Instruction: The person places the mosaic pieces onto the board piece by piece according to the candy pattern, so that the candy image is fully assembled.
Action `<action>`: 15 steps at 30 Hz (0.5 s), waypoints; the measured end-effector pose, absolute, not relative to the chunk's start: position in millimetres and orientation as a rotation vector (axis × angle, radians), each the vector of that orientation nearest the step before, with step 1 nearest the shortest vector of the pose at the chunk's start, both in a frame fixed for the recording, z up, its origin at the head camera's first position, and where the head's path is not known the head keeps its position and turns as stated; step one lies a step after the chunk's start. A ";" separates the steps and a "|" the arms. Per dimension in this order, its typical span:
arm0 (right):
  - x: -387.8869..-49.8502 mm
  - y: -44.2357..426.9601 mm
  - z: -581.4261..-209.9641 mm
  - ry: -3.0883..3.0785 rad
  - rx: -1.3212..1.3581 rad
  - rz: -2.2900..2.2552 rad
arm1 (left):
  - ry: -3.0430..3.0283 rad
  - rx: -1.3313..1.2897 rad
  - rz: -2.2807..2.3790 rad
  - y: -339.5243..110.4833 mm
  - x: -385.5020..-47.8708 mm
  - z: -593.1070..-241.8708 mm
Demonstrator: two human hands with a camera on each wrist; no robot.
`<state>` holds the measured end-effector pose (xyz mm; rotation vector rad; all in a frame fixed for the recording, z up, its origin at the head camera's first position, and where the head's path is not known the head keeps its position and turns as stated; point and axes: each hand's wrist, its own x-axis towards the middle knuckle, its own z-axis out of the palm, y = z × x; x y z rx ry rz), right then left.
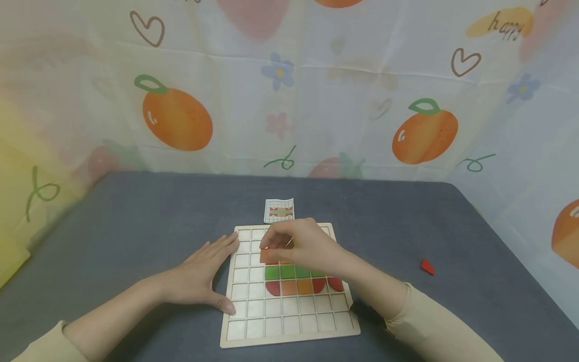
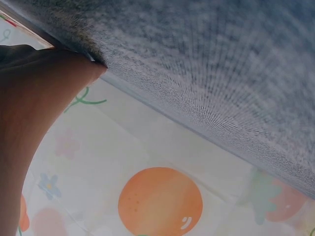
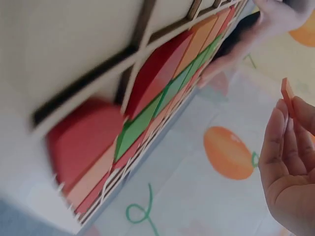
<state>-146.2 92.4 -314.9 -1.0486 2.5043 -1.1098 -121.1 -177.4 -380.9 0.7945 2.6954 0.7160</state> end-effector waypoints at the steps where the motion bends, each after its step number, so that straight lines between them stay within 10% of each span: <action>1: -146.6 89.2 -315.7 2.499 -1.044 -1.108 | 2.696 0.794 0.714 -177.4 -121.4 -381.1; 15: -156.6 57.3 -328.4 2.476 -0.891 -1.026 | 2.694 0.793 0.710 -177.9 -121.7 -380.8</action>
